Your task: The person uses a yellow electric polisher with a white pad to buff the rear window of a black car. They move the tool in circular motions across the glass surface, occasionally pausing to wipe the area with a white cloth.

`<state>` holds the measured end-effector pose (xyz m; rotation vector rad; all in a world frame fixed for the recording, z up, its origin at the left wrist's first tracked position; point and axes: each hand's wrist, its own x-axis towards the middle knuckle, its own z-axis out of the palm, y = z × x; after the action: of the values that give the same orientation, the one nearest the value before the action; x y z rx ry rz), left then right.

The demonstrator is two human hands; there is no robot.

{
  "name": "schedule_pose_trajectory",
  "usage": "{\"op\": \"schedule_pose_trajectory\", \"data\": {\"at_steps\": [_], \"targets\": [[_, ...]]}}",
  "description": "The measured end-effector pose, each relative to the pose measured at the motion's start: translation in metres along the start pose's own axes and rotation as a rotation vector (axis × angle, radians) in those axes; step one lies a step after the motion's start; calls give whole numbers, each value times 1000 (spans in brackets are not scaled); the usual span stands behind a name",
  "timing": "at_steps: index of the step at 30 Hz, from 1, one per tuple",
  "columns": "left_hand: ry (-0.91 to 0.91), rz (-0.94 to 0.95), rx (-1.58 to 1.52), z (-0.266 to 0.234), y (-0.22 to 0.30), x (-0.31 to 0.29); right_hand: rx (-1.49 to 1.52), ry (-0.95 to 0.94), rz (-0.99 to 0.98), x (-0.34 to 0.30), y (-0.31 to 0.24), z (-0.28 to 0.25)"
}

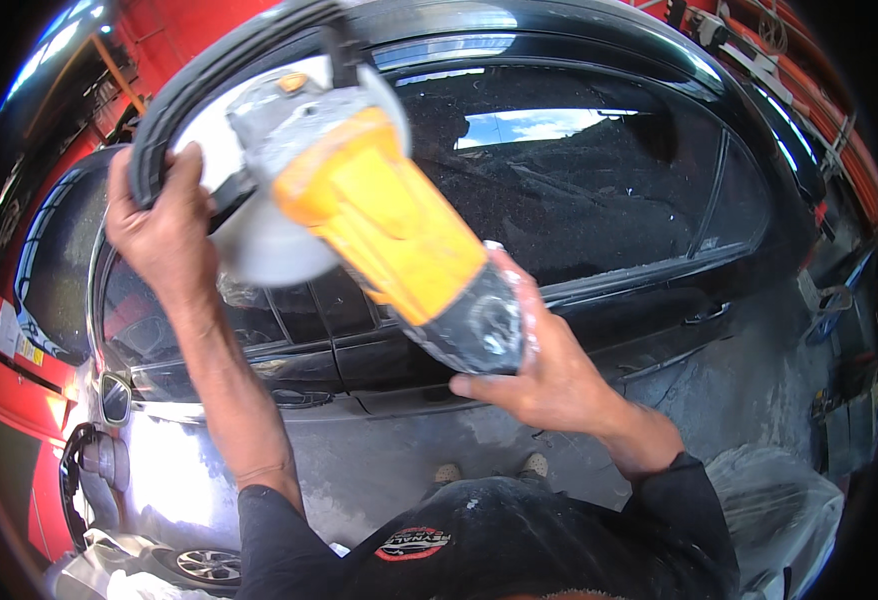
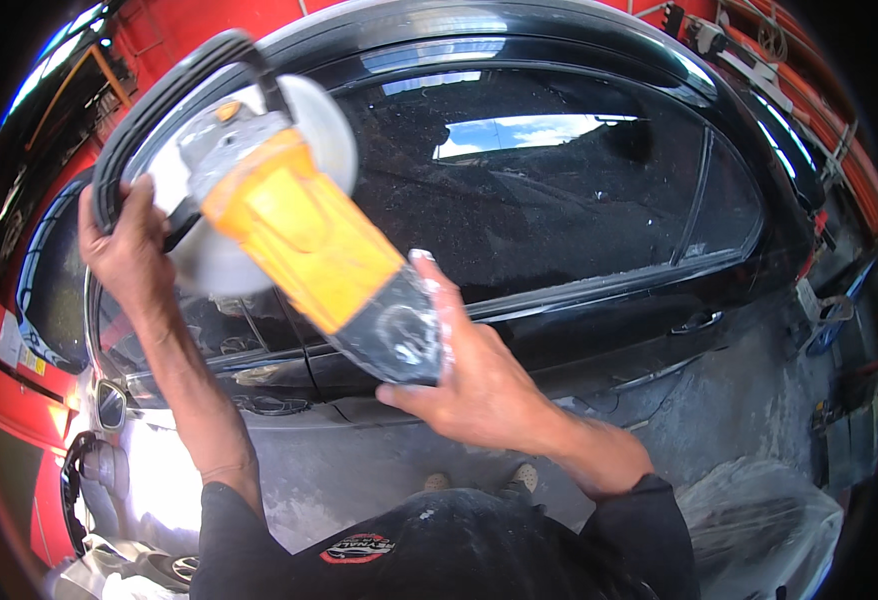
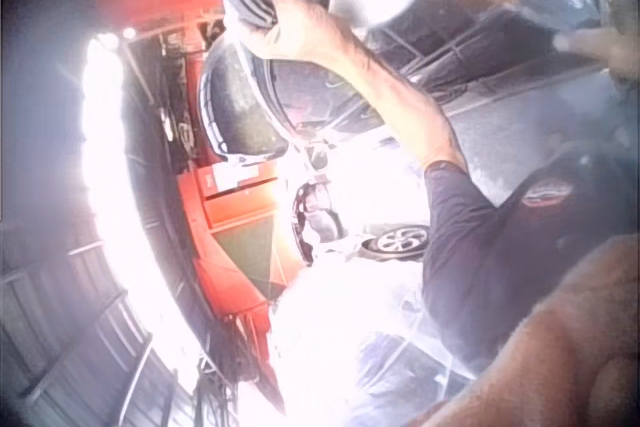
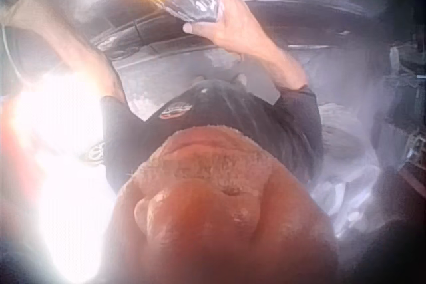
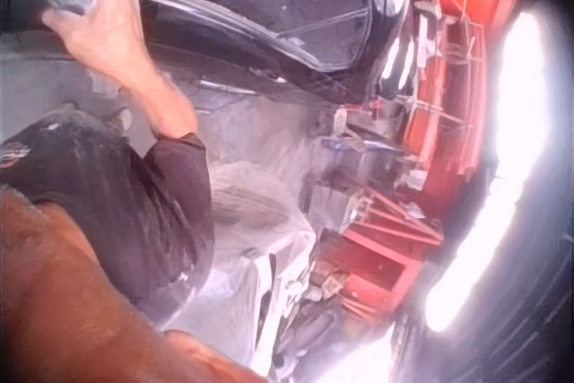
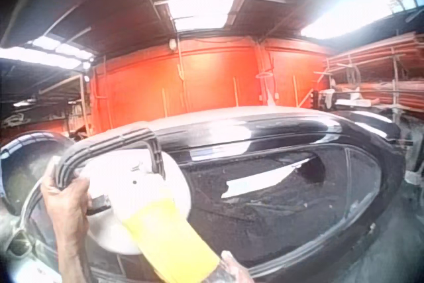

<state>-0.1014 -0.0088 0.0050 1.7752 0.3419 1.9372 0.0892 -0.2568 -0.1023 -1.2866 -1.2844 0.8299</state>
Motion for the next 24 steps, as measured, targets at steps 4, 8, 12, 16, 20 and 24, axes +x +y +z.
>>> {"op": "schedule_pose_trajectory", "data": {"at_steps": [4,8,12,16,20,24], "targets": [[7,27,5,-49,-9,30,-46,-79,-74,42,-7,31],[-24,12,13,-60,-8,43,19,-119,-76,51,-11,38],[-12,35,91,-42,2,23,13,-92,-64,34,2,31],[-51,65,48,-9,5,13,104,-30,-91,29,22,15],[8,21,6,-13,4,0,5,-21,-117,29,25,13],[76,-72,26,-29,16,-47,-63,-75,-49,4,38,16]]}}
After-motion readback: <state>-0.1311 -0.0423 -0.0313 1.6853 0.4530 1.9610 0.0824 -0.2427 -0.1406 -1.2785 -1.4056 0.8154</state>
